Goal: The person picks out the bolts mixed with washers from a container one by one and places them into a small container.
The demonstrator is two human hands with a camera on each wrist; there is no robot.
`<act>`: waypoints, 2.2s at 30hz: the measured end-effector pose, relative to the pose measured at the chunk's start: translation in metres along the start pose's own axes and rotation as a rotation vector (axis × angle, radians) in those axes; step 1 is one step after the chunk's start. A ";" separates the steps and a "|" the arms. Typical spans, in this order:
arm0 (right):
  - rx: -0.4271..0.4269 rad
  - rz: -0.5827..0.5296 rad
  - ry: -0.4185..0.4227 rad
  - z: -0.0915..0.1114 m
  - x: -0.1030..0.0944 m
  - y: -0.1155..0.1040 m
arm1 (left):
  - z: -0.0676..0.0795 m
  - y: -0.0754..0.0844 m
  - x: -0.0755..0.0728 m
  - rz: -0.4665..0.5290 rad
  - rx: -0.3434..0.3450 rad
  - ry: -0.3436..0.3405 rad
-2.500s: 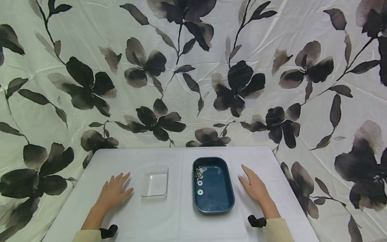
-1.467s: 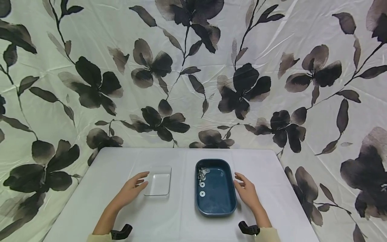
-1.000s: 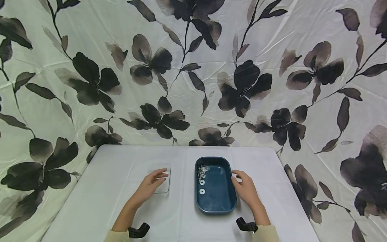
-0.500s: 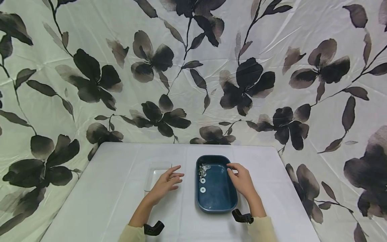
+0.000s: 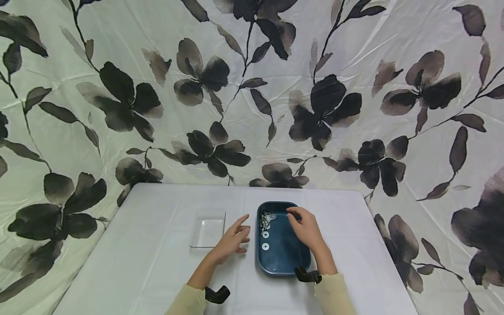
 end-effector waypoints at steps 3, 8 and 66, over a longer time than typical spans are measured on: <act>0.024 -0.004 -0.017 -0.003 0.004 -0.002 | -0.003 -0.005 0.006 -0.028 -0.007 0.020; 0.045 -0.012 -0.042 -0.008 0.009 -0.005 | -0.007 -0.011 0.014 -0.041 0.003 0.028; 0.313 0.119 -0.190 -0.038 0.097 0.059 | -0.016 -0.048 0.038 0.044 0.045 -0.058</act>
Point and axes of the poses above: each hand's wrist, its own z-axis away from the middle knuckle, its own x-axis out of the palm, y = z × x, the point moved 5 cm from there along -z, towards the middle knuckle, and after that the axes turned 3 degrees about x, right-handed, at the moved point
